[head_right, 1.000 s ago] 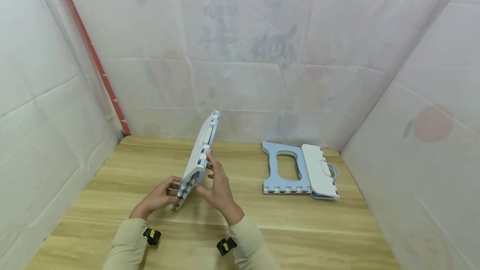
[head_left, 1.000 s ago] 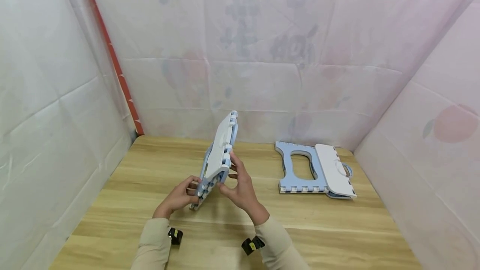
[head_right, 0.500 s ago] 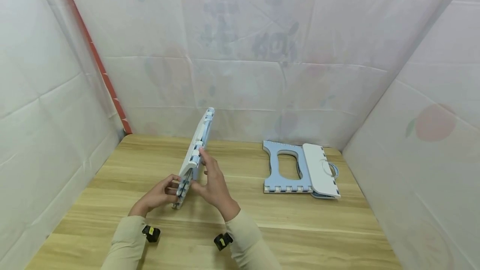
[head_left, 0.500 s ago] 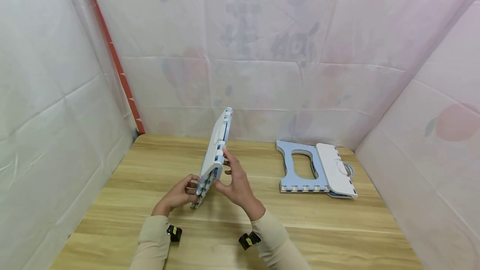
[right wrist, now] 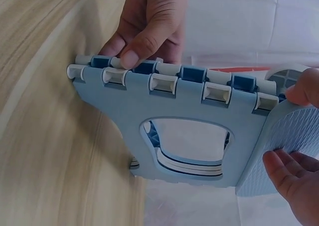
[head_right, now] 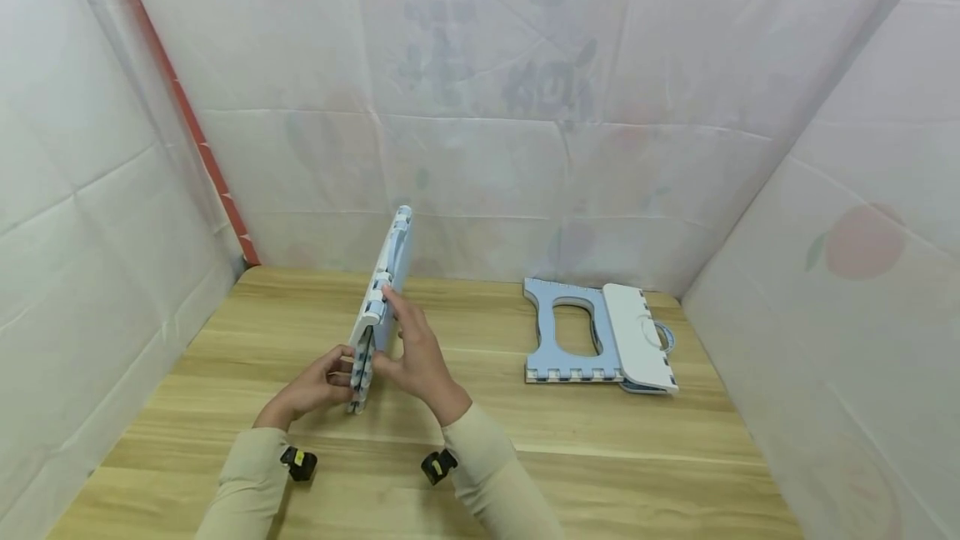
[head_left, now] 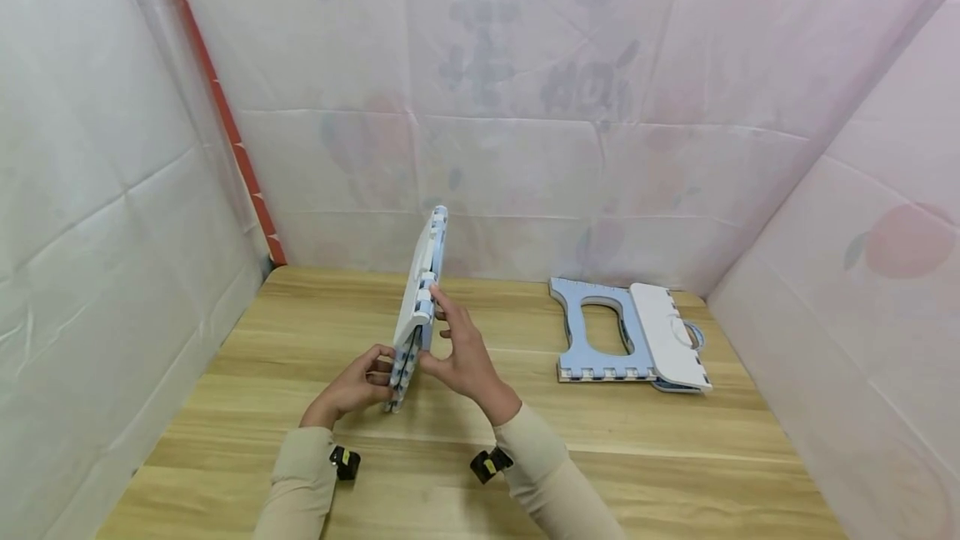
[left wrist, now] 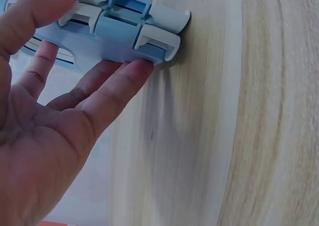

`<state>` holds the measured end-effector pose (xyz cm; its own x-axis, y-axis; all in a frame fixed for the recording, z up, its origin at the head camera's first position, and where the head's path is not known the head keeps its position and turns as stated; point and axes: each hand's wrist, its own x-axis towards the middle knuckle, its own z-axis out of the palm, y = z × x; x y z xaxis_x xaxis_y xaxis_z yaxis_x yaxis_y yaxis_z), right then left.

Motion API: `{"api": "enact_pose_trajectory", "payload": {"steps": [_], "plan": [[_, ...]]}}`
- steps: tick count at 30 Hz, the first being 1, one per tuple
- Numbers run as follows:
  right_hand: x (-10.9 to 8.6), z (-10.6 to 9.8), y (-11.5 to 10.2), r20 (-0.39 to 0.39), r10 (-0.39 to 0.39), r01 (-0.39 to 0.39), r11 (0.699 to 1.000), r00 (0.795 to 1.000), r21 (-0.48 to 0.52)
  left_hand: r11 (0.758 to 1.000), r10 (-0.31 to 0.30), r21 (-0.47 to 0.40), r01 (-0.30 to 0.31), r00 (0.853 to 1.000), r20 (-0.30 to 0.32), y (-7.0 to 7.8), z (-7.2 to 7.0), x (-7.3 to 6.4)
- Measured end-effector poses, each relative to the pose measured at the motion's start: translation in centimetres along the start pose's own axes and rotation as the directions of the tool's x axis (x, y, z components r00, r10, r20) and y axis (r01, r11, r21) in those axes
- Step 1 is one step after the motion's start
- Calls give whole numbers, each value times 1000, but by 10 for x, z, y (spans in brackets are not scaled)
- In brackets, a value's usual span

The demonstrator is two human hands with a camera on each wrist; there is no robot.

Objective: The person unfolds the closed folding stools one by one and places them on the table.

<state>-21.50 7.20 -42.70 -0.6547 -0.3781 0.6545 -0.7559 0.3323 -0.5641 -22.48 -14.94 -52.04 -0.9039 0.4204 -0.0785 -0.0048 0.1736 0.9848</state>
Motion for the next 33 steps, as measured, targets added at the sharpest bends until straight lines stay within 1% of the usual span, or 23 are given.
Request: {"api": "enact_pose_trajectory", "payload": {"steps": [3, 6, 13, 17, 24, 27, 28, 33], "plan": [[3, 1, 0, 13, 13, -13, 1000, 1000, -4, 1000, 11, -10, -11, 1000, -1, 0, 0, 1], [7, 3, 0, 31, 18, -17, 1000, 999, -18, 1000, 7, -11, -7, 1000, -9, 0, 0, 2], [16, 5, -4, 66, 30, -27, 998, 997, -51, 1000, 31, 7, -31, 999, -23, -5, -2, 3], [21, 6, -7, 97, 45, -39, 997, 994, -61, 1000, 16, 9, -15, 999, -37, -5, -3, 3], [25, 8, -9, 120, 33, -25, 998, 992, -66, 1000, 5, -1, -5, 999, -46, -5, -3, 1], [25, 10, -10, 128, 41, -32, 997, 991, -76, 1000, 6, -4, -6, 999, -42, -5, -4, 0], [26, 10, -10, 129, 43, -33, 997, 991, -76, 1000, 6, -5, -7, 999, -37, -3, -4, -2], [27, 14, -13, 136, 37, -29, 998, 990, -56, 1000, 18, -9, -19, 999, -29, -8, -6, -3]]}}
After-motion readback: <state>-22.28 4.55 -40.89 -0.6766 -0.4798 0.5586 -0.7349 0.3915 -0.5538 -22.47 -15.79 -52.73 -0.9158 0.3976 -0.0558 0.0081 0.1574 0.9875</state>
